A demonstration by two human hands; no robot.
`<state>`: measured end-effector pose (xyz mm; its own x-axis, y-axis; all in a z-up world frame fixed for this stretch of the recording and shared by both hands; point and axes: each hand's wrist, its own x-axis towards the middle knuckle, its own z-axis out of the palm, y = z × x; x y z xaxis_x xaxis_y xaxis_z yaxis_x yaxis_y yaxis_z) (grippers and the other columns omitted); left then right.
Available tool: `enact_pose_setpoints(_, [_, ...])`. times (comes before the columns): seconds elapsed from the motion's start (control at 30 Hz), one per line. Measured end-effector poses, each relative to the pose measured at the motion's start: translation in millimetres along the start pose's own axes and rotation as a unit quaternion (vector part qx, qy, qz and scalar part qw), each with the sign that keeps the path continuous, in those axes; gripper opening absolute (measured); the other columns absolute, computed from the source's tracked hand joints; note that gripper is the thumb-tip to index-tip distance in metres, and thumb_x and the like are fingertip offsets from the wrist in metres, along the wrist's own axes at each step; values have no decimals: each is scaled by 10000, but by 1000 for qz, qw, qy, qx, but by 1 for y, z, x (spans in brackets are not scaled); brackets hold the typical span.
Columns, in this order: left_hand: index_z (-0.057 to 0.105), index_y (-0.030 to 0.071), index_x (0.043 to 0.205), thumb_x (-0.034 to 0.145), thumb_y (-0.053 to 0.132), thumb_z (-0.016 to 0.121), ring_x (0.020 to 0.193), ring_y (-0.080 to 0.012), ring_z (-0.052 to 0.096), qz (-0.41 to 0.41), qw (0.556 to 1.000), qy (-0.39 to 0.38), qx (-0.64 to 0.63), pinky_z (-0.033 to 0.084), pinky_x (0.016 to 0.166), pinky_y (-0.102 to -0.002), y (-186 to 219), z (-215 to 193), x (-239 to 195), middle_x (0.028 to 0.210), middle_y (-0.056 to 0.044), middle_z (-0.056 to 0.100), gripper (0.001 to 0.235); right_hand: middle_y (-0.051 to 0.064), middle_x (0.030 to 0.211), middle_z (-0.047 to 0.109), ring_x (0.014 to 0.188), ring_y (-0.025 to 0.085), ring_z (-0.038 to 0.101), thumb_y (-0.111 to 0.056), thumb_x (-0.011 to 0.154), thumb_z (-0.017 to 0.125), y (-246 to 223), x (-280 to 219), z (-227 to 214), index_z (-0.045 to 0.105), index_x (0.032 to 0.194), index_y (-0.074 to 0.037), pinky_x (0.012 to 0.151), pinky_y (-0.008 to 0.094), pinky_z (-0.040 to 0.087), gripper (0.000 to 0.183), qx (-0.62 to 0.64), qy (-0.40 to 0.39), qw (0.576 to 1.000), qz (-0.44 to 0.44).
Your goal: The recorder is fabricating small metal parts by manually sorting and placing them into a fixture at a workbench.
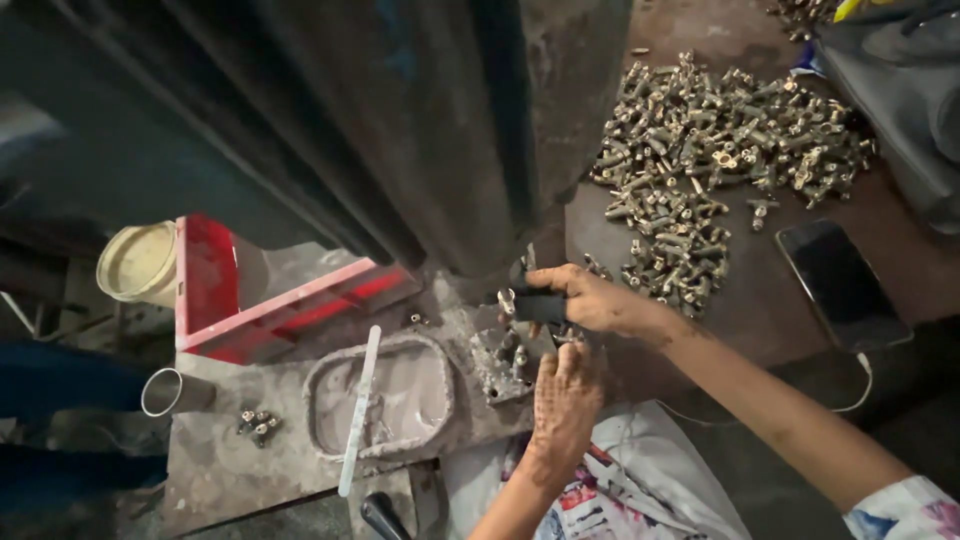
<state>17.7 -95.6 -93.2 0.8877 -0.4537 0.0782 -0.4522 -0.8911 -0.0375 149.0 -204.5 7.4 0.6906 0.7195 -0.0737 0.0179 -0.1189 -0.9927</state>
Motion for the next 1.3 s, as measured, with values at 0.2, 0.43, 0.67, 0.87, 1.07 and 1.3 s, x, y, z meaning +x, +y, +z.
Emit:
enact_pose_setpoints(0.2, [572, 20, 1342, 900, 192, 611, 1296, -380, 547, 11, 986, 150, -69, 454, 1066, -471, -5, -92, -42, 1379, -215, 541, 475, 242, 1248, 590, 1195, 277, 536, 131, 809, 491, 76, -14, 53, 548, 1298, 169, 1050, 400, 392, 494, -202, 294, 892, -279])
enact_pose_setpoints(0.43, [754, 81, 1036, 710, -138, 638, 911, -261, 733, -244, 838, 201, -445, 572, 772, -333, -101, -104, -120, 1033, -72, 721, 410, 88, 1003, 748, 949, 170, 696, 24, 899, 439, 35, -23, 84, 671, 1170, 38, 912, 302, 540, 357, 103, 265, 952, -113])
enact_pose_setpoints(0.67, [708, 94, 987, 897, 98, 601, 957, -296, 709, -338, 900, 11, -274, 543, 801, -418, -146, -99, -125, 1016, -87, 708, 140, 69, 1027, 734, 953, 146, 675, -1, 893, 431, 27, -26, 78, 694, 1119, 35, 928, 294, 521, 348, -80, 280, 941, -174])
enact_pose_setpoints(0.87, [784, 93, 970, 795, 3, 695, 851, -275, 758, -272, 894, 122, -335, 588, 777, -349, -155, -66, -126, 929, -101, 780, 216, 70, 1136, 705, 954, 161, 685, 20, 752, 414, -1, -19, 76, 609, 1244, 9, 907, 319, 561, 529, 160, 174, 953, -187])
enact_pose_setpoints(1.07, [765, -33, 1052, 869, 86, 758, 832, -132, 749, -343, 522, 90, -776, 592, 767, -263, -170, -77, -139, 948, -105, 804, 218, 104, 1060, 731, 922, 180, 696, 111, 852, 359, 12, -18, 68, 677, 1176, 57, 900, 313, 562, 458, 100, 214, 964, -120])
enact_pose_setpoints(1.3, [771, -31, 1060, 866, 4, 770, 844, -118, 731, -339, 513, 200, -763, 566, 770, -254, -70, -59, -104, 944, -100, 788, 197, 88, 975, 728, 851, 155, 683, 68, 937, 432, 4, -21, 79, 692, 1158, 31, 817, 305, 548, 343, 95, 271, 956, -61])
